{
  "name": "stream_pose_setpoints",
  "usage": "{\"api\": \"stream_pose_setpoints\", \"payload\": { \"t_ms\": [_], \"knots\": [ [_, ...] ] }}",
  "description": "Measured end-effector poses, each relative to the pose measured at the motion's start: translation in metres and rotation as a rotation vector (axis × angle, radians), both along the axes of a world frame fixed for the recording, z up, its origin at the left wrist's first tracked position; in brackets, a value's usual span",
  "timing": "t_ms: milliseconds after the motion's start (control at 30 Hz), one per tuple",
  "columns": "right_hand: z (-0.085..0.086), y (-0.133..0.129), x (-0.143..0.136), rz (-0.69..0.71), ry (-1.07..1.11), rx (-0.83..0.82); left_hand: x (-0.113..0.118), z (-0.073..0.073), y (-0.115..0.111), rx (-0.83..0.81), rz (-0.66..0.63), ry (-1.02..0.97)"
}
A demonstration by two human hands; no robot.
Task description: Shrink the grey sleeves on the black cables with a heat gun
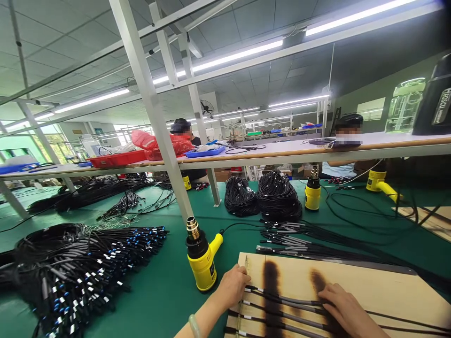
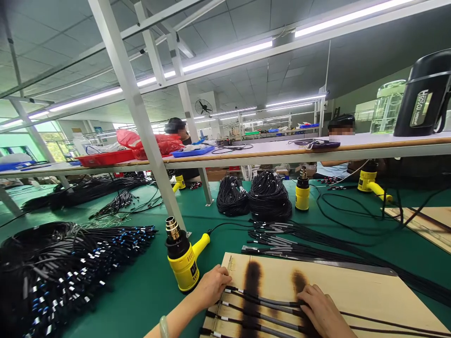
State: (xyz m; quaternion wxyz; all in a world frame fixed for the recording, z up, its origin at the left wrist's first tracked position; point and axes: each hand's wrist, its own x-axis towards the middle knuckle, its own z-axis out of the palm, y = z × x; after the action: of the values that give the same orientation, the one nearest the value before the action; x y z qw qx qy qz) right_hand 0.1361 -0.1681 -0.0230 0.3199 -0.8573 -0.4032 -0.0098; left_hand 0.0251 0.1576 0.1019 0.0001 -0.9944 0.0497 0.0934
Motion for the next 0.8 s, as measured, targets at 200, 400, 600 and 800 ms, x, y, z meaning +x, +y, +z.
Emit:
{"api": "stream_pose_setpoints", "payload": {
  "t_ms": [200, 400, 600, 800],
  "knots": [
    [0.007, 0.008, 0.007, 0.097, 0.088, -0.02, 0.023, -0.008, -0.011, 0.04, -0.068, 0.076],
    [0.012, 0.006, 0.005, 0.095, 0.149, 0.015, 0.031, -0.015, -0.012, 0.065, -0.099, 0.067],
    [0.013, 0.002, 0.001, 0.067, 0.231, 0.085, 0.028, -0.01, -0.003, 0.05, -0.046, 0.017],
    [0.012, 0.012, 0.001, 0.035, 0.221, 0.131, 0.022, -0.005, 0.009, -0.082, -0.018, 0.035]
  ]
}}
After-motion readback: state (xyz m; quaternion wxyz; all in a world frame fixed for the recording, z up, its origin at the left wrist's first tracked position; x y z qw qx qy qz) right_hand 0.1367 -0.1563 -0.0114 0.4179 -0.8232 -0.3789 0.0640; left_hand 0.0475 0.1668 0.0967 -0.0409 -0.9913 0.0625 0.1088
